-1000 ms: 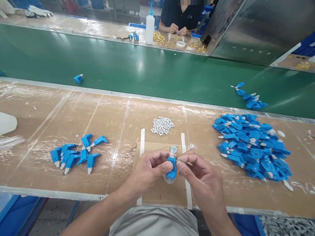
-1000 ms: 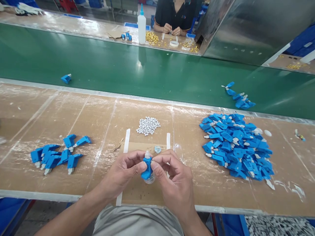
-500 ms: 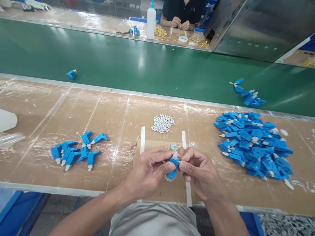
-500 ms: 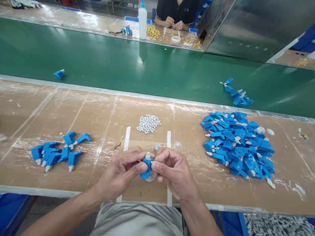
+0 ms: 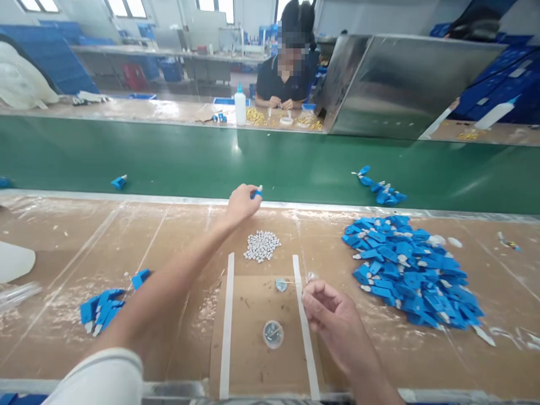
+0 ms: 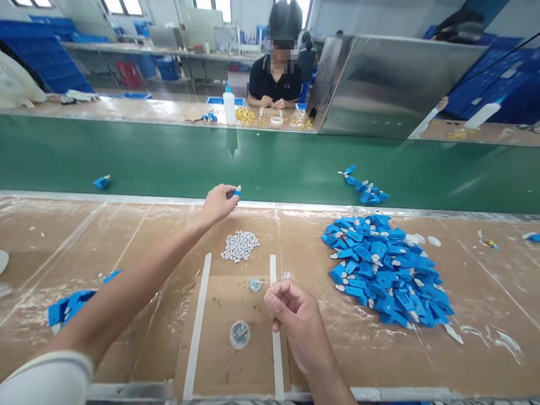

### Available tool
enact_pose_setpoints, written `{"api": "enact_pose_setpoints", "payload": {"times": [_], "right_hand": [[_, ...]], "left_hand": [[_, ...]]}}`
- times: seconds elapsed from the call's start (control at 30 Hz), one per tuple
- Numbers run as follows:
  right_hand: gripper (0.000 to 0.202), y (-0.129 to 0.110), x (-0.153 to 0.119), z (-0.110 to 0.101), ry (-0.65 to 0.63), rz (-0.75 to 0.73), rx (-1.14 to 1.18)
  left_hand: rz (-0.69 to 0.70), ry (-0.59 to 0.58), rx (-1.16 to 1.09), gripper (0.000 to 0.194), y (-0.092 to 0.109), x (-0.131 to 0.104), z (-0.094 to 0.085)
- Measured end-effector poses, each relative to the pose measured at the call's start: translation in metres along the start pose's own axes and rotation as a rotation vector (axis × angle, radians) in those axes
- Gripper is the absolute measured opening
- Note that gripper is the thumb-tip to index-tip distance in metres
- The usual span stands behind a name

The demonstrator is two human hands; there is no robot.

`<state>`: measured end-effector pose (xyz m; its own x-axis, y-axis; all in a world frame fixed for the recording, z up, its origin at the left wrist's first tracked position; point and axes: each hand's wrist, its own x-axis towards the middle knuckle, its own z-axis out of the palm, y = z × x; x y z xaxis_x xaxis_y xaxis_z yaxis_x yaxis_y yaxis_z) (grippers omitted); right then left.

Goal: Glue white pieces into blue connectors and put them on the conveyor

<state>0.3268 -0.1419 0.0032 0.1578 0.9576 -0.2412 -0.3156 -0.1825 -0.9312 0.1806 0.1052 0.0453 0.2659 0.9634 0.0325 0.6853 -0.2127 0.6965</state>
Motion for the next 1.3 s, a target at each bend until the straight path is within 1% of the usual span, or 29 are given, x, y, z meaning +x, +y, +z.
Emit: {"api": "enact_pose_setpoints", "payload": {"times": [0.03,0.07,0.1,0.13,0.17,0.23,0.3,0.37,0.43,0.5,0.57,0.6,0.63,0.7,0.77,0.8,0.9,1.0,1.07,1.17,1.23,1.3], "right_hand": [[0.031,0.002,-0.004,-0.005,-0.001,-0.011,-0.042],[0.032,0.004,-0.008,-0.012,0.008,-0.022,-0.074],[0.033,0.007,-0.012,-0.021,0.028,-0.030,-0.100],[0.033,0.009,-0.017,-0.030,0.057,-0.034,-0.120],[0.033,0.011,-0.023,-0.040,0.089,-0.032,-0.136],[0.034,0.012,-0.036,-0.059,0.143,-0.011,-0.158],[0.034,0.007,-0.047,-0.075,0.193,0.004,-0.201],[0.034,-0.009,-0.051,-0.088,0.252,-0.037,-0.299],[0.035,-0.036,-0.040,-0.105,0.309,-0.136,-0.460],[0.034,-0.070,-0.013,-0.128,0.371,-0.243,-0.668],[0.031,-0.107,0.030,-0.159,0.479,-0.339,-0.877],[0.029,-0.125,0.055,-0.175,0.531,-0.341,-1.001],[0.029,-0.141,0.082,-0.191,0.534,-0.280,-1.135],[0.021,-0.167,0.138,-0.219,0.504,-0.236,-1.226],[0.014,-0.183,0.193,-0.238,0.481,-0.196,-1.318],[0.013,-0.188,0.219,-0.244,0.474,-0.180,-1.364],[0.015,-0.191,0.292,-0.249,0.409,-0.147,-1.487],[0.028,-0.183,0.354,-0.240,0.306,-0.170,-1.574],[0.035,-0.175,0.387,-0.231,0.237,-0.197,-1.616],[0.041,-0.164,0.422,-0.222,0.150,-0.196,-1.664],[0.040,-0.162,0.434,-0.223,0.095,-0.145,-1.683],[0.035,-0.165,0.439,-0.231,0.039,-0.064,-1.691]], "left_hand": [[-0.015,0.026,0.044,0.014,0.002,0.024,-0.002],[-0.029,0.046,0.079,0.011,0.004,0.043,-0.003],[-0.039,0.063,0.110,0.010,0.007,0.057,-0.003],[-0.041,0.079,0.134,0.012,0.010,0.065,-0.001],[-0.031,0.099,0.151,0.018,0.013,0.069,0.002],[0.031,0.127,0.164,0.031,0.022,0.064,0.013],[0.138,0.090,0.157,0.036,0.031,0.047,0.029],[0.267,-0.027,0.132,0.034,0.042,0.023,0.044],[0.387,-0.188,0.095,0.035,0.054,-0.005,0.054],[0.482,-0.327,0.061,0.038,0.064,-0.030,0.058],[0.526,-0.424,0.037,0.039,0.070,-0.046,0.056],[0.524,-0.459,0.029,0.038,0.072,-0.051,0.052],[0.507,-0.491,0.022,0.038,0.073,-0.053,0.049],[0.436,-0.540,0.024,0.039,0.075,-0.050,0.041],[0.372,-0.551,0.038,0.040,0.077,-0.040,0.038],[0.349,-0.544,0.046,0.041,0.079,-0.033,0.039],[0.317,-0.525,0.048,0.044,0.086,-0.010,0.052],[0.305,-0.537,0.021,0.045,0.095,0.007,0.075],[0.296,-0.538,-0.018,0.046,0.101,0.013,0.091],[0.295,-0.539,-0.081,0.045,0.107,0.019,0.108],[0.286,-0.569,-0.056,0.045,0.108,0.022,0.113],[0.266,-0.624,0.016,0.046,0.108,0.026,0.114]]}}
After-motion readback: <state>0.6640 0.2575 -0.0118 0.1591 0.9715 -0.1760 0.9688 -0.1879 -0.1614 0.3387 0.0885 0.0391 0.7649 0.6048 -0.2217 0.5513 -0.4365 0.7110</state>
